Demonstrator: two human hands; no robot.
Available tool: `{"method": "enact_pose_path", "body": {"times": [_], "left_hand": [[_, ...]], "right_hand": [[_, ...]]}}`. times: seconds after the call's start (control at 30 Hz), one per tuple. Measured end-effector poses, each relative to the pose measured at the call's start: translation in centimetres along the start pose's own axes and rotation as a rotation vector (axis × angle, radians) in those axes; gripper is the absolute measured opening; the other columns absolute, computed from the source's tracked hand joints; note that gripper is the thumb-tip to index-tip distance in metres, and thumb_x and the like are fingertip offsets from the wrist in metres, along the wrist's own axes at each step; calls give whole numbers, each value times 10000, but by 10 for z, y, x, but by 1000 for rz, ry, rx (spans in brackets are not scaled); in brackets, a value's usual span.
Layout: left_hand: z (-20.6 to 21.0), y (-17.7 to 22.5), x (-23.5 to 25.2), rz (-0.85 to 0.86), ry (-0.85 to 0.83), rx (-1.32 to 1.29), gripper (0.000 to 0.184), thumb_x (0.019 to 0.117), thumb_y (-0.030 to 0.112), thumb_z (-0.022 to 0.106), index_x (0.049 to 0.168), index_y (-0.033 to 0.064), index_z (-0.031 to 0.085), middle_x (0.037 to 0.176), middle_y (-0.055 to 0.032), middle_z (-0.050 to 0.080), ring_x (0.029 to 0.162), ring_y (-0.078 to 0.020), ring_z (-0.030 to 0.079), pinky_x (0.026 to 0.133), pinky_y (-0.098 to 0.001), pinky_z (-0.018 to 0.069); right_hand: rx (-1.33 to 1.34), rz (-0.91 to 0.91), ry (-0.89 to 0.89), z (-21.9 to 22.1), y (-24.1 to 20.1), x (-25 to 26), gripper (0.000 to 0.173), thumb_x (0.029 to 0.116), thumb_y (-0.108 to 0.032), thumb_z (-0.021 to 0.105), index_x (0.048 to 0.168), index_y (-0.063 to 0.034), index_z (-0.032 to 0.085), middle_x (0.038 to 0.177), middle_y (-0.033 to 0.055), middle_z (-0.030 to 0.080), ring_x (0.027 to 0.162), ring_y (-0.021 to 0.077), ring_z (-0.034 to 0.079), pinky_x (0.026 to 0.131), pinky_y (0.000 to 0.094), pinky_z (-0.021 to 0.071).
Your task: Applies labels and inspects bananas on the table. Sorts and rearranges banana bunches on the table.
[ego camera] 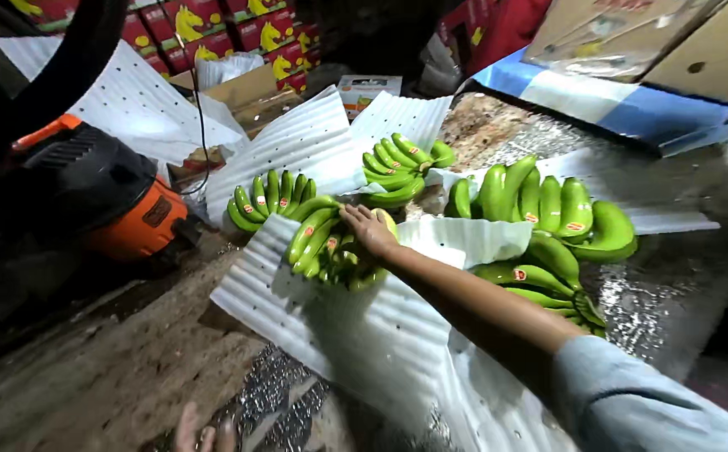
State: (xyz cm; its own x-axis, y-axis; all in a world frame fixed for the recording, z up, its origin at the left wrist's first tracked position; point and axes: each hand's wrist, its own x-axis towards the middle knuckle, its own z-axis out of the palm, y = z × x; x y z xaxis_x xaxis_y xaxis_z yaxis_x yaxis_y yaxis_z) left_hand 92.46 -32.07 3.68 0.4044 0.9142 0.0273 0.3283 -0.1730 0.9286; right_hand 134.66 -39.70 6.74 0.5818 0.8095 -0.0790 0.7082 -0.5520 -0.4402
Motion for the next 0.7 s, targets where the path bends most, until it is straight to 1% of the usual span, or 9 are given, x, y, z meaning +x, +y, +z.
{"method": "enact_pose_path", "body": {"times": [0.03,0.07,0.17,0.27,0.33,0.43,0.5,0.6,0.7], "left_hand": [[10,-11,-16,-78,-3,44,747,971,81,607,1545,-148,186,1602,-364,227,1479,-362,333,1175,-422,364],[23,-24,-32,-125,-19,76,739,963,74,616,1542,-147,213,1605,-370,224,1487,-419,309,1191,-480,336],[61,-41,-77,-116,-157,235,684,904,79,693,1463,-169,386,1559,-403,295,1460,-521,319,1178,-587,337],[87,-20,-110,-142,-419,498,645,885,194,751,1469,28,534,1602,-297,333,1494,-503,280,1204,-649,247],[93,-15,-129,-175,-575,644,677,881,305,762,1508,203,528,1660,-170,303,1548,-447,178,1200,-711,133],[93,-4,-144,-256,-746,733,733,886,279,771,1551,271,461,1712,-80,197,1587,-382,14,1181,-754,-8],[93,-8,-154,-282,-768,793,774,885,285,765,1573,311,412,1730,-48,123,1586,-378,-45,1164,-767,-38],[86,-19,-185,-312,-695,854,772,902,309,735,1585,342,379,1734,-28,102,1585,-385,-36,1163,-772,-25],[75,-22,-212,-352,-646,872,825,893,309,753,1604,333,337,1735,-23,96,1587,-374,-24,1161,-771,-25]], "right_hand": [[32,-66,37,4,-5,-18,770,909,-223,769,1571,-94,397,1660,168,299,1540,416,227,1176,719,184],[74,-159,100,10,-8,-43,748,897,-219,767,1551,-88,429,1649,186,314,1526,419,264,1174,687,236],[251,-372,252,37,-12,-143,528,905,-206,716,1402,-73,599,1536,211,479,1422,390,457,1144,571,400],[354,-348,110,68,-8,-249,368,884,-151,714,1243,-71,709,1373,212,618,1238,353,630,1011,478,547],[419,-282,-256,81,7,-303,355,876,-75,749,1225,-19,722,1418,280,565,1294,459,567,1065,571,485],[339,-197,-603,103,43,-351,438,873,-101,770,1283,25,684,1525,370,398,1423,566,368,1166,648,326],[238,-151,-628,113,63,-371,484,881,-158,773,1327,-1,665,1571,364,330,1453,589,288,1172,683,283],[175,-192,-591,117,82,-397,603,898,-193,754,1455,-54,571,1602,344,287,1463,619,223,1173,725,232],[243,-249,-535,125,97,-418,675,907,-151,731,1518,-22,475,1603,372,246,1461,612,240,1180,699,253]]}}
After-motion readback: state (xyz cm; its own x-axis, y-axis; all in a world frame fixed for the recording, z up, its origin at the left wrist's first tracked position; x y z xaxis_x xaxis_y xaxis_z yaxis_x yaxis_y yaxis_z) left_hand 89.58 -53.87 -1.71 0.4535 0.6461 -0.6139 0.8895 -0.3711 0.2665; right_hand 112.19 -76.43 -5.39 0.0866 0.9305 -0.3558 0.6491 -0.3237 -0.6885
